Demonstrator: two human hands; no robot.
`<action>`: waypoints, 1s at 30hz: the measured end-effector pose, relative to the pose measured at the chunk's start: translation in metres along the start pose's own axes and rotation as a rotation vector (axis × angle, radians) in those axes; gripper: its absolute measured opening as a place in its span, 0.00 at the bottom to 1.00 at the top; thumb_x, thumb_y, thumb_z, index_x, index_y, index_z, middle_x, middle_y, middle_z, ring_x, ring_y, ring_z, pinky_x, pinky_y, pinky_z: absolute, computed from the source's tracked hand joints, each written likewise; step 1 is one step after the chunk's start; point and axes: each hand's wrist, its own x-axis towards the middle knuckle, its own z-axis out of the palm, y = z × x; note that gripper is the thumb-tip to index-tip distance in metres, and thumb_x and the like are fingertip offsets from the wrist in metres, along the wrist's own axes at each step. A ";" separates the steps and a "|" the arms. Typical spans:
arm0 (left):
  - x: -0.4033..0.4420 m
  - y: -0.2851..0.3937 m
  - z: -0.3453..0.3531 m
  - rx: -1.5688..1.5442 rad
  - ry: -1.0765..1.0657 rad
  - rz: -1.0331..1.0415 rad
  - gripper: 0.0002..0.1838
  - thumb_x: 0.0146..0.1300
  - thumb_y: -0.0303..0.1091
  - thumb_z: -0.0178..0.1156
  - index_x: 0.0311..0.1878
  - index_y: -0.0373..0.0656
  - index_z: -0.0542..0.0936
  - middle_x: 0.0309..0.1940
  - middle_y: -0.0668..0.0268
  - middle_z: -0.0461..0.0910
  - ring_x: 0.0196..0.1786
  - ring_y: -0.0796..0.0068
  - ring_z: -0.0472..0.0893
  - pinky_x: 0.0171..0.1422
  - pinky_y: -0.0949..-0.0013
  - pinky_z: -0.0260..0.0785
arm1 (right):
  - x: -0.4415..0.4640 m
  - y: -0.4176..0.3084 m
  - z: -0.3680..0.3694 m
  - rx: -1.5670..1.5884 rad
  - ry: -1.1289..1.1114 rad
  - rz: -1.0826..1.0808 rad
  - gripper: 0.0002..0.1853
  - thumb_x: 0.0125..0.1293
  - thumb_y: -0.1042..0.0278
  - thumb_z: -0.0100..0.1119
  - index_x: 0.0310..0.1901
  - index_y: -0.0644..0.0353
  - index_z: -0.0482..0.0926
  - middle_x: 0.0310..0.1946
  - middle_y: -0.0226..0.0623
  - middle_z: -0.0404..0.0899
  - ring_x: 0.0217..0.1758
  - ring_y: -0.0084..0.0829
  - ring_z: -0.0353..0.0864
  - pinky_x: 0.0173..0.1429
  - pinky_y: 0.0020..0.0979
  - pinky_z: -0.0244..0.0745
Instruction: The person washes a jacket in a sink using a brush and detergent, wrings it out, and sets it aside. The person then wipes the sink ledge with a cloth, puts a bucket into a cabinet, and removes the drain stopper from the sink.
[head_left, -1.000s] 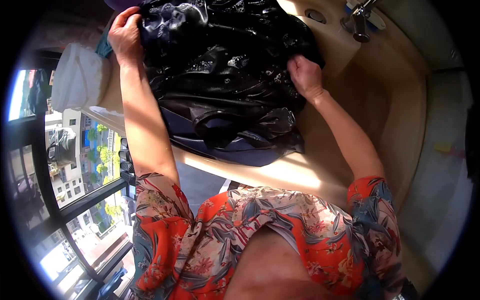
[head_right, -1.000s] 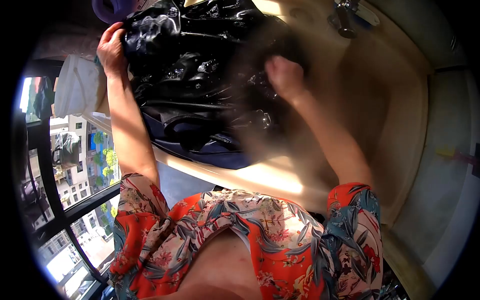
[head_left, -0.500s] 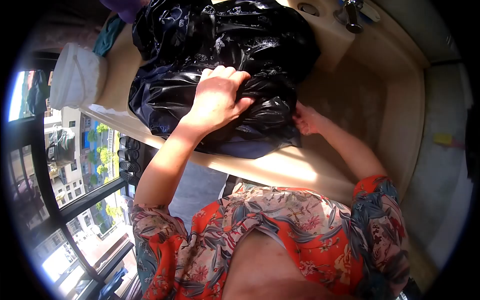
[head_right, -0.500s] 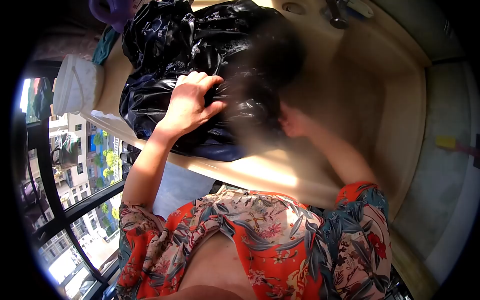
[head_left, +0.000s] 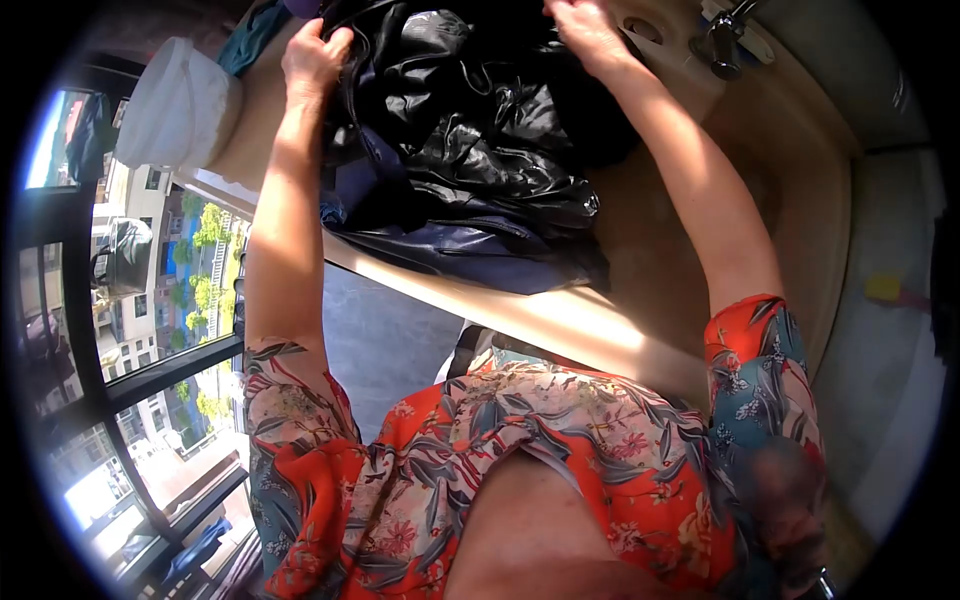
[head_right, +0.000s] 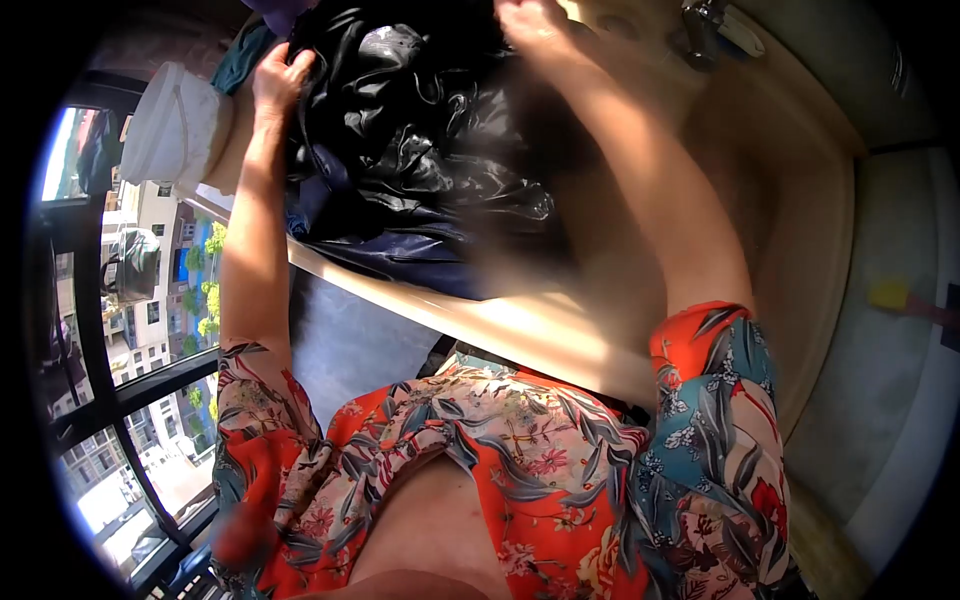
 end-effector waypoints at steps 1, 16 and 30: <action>-0.011 -0.021 0.026 0.020 0.130 -0.011 0.21 0.48 0.44 0.57 0.42 0.39 0.78 0.36 0.54 0.81 0.39 0.57 0.80 0.49 0.65 0.70 | -0.014 -0.002 0.020 -0.133 -0.068 -0.095 0.16 0.63 0.56 0.49 0.29 0.61 0.76 0.20 0.33 0.75 0.22 0.28 0.72 0.29 0.28 0.68; -0.021 -0.059 0.055 -0.096 0.275 -0.024 0.27 0.47 0.50 0.59 0.49 0.45 0.76 0.40 0.60 0.81 0.45 0.64 0.79 0.51 0.68 0.68 | -0.142 0.004 -0.072 -0.430 -0.268 -0.096 0.18 0.64 0.60 0.54 0.22 0.64 0.69 0.13 0.37 0.60 0.19 0.21 0.57 0.24 0.29 0.59; -0.176 0.154 0.005 -0.094 -0.754 0.708 0.14 0.51 0.38 0.61 0.40 0.41 0.80 0.34 0.59 0.77 0.41 0.61 0.77 0.47 0.65 0.68 | -0.257 0.110 -0.086 -0.054 -0.469 0.179 0.05 0.60 0.76 0.52 0.33 0.67 0.77 0.23 0.27 0.73 0.29 0.15 0.67 0.33 0.23 0.65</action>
